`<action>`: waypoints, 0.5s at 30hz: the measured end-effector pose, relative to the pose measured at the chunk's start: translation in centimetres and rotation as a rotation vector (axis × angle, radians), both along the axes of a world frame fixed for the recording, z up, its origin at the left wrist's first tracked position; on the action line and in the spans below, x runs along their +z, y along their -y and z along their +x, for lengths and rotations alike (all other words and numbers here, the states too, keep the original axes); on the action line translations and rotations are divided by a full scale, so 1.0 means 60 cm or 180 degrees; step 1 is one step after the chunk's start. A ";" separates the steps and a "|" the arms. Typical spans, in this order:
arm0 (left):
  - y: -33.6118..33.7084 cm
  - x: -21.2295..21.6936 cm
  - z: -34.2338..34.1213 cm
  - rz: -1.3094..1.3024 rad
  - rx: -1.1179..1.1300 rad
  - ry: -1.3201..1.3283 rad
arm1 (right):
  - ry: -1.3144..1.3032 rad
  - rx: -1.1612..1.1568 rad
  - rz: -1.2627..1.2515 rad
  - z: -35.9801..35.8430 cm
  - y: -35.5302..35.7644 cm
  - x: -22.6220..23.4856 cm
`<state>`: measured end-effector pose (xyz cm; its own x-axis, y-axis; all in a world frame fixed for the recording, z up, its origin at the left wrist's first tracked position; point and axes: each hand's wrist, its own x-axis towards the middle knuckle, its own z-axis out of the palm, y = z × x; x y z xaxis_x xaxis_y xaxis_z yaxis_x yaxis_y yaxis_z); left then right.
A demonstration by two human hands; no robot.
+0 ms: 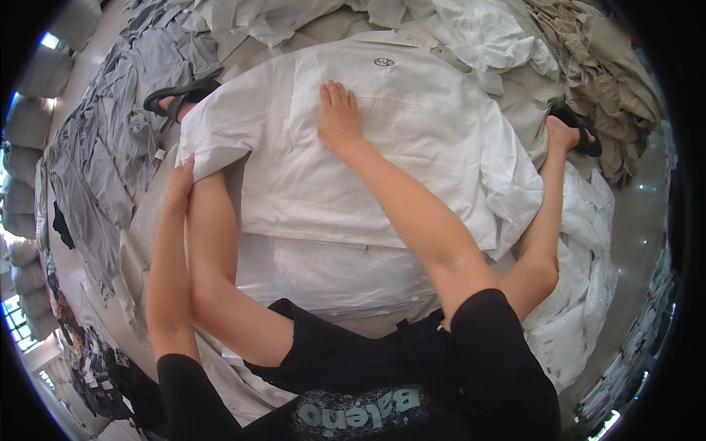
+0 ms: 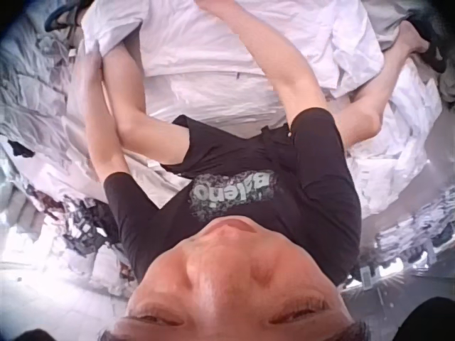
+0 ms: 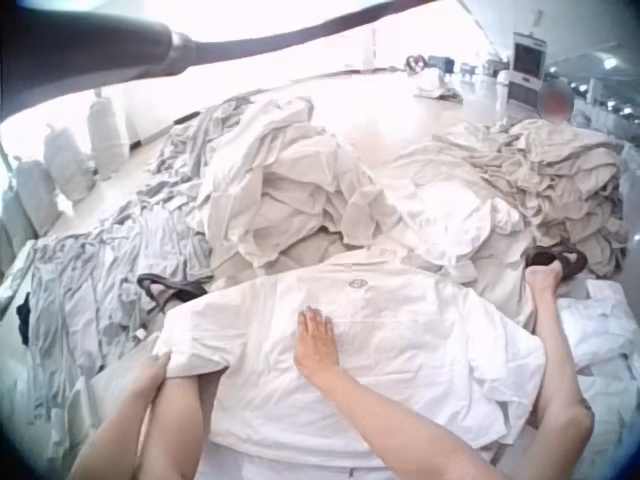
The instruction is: The person sits on the floor and repeatedly folds white shirts, places them into clear plastic bags, and seals the bags. They handle the garments one at a time, smoothing and aligning them before packaging.
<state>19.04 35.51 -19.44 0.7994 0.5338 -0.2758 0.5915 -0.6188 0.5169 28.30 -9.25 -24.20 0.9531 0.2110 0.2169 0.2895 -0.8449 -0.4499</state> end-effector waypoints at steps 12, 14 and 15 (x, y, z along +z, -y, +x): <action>0.416 0.324 0.009 0.1458 -0.1459 0.3292 | -0.0483 0.0248 0.0348 -0.008 0.031 -0.037; 0.528 0.357 0.009 0.1454 -0.2165 0.3170 | -0.0822 0.0252 0.1637 -0.011 0.079 -0.019; 0.585 0.371 0.007 0.1342 -0.2515 0.3237 | -0.0971 0.0090 0.2567 -0.022 0.104 -0.002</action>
<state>19.45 0.43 2.81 0.6796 -0.2626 0.6850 -0.5200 -0.8311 0.1972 26.97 -15.49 -24.31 0.9908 0.1272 0.0461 0.0744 -0.2281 -0.9708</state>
